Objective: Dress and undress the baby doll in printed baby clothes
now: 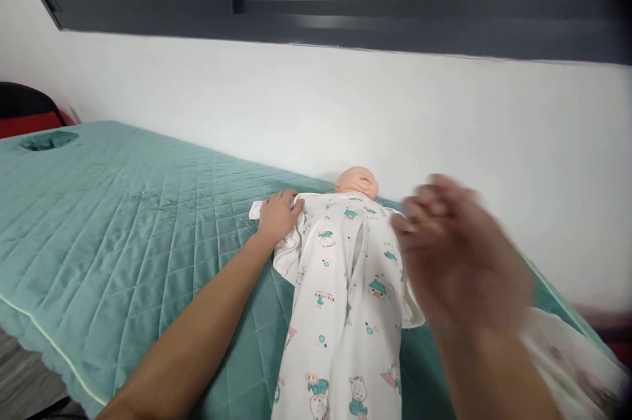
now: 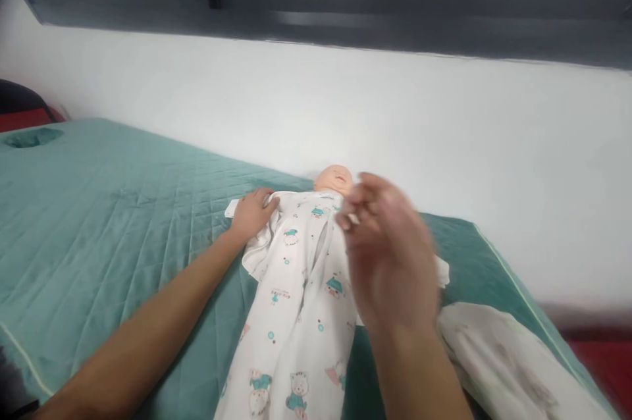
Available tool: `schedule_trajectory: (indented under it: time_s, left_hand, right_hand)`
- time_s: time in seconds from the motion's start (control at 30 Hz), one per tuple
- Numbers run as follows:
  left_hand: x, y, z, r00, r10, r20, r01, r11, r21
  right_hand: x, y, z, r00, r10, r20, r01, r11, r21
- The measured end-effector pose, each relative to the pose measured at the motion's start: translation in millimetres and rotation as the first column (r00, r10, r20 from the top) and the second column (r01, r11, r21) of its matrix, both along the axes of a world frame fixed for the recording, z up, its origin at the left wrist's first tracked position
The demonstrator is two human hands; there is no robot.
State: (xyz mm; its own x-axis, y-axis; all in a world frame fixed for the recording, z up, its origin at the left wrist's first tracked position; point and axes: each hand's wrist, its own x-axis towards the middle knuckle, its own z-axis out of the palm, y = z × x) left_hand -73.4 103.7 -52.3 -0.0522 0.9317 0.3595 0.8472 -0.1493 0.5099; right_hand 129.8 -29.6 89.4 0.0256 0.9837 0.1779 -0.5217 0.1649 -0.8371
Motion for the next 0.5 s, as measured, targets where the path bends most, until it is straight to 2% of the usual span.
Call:
schedule_trajectory:
  time_s: [0.1, 0.17, 0.27, 0.33, 0.5]
  left_hand:
    - [-4, 1, 1.5, 0.999, -0.001, -0.050, -0.001, 1.000, -0.025]
    - [-6, 2, 2.3, 0.998, -0.002, -0.066, 0.000, 0.999, -0.043]
    - [-8, 3, 4.1, 0.997, -0.029, -0.069, 0.024, 0.997, -0.068]
    - [-8, 3, 5.7, 0.997, -0.033, -0.068, 0.028, 0.997, -0.077]
    - [-9, 0, 10.2, 0.996, -0.048, -0.068, 0.042, 0.995, -0.087]
  right_hand:
    - [-20, 40, -6.7, 0.970, 0.213, -0.115, -0.230, 0.960, -0.158]
    - [-29, 63, -13.3, 0.945, 0.289, -0.154, -0.318, 0.921, -0.224]
    - [-39, 79, -18.0, 0.931, 0.348, -0.112, -0.365, 0.900, -0.237]
    - [-45, 79, -18.6, 0.927, 0.374, -0.042, -0.373, 0.898, -0.233]
    - [-61, 72, -23.5, 0.924, 0.350, 0.157, -0.318, 0.927, -0.197]
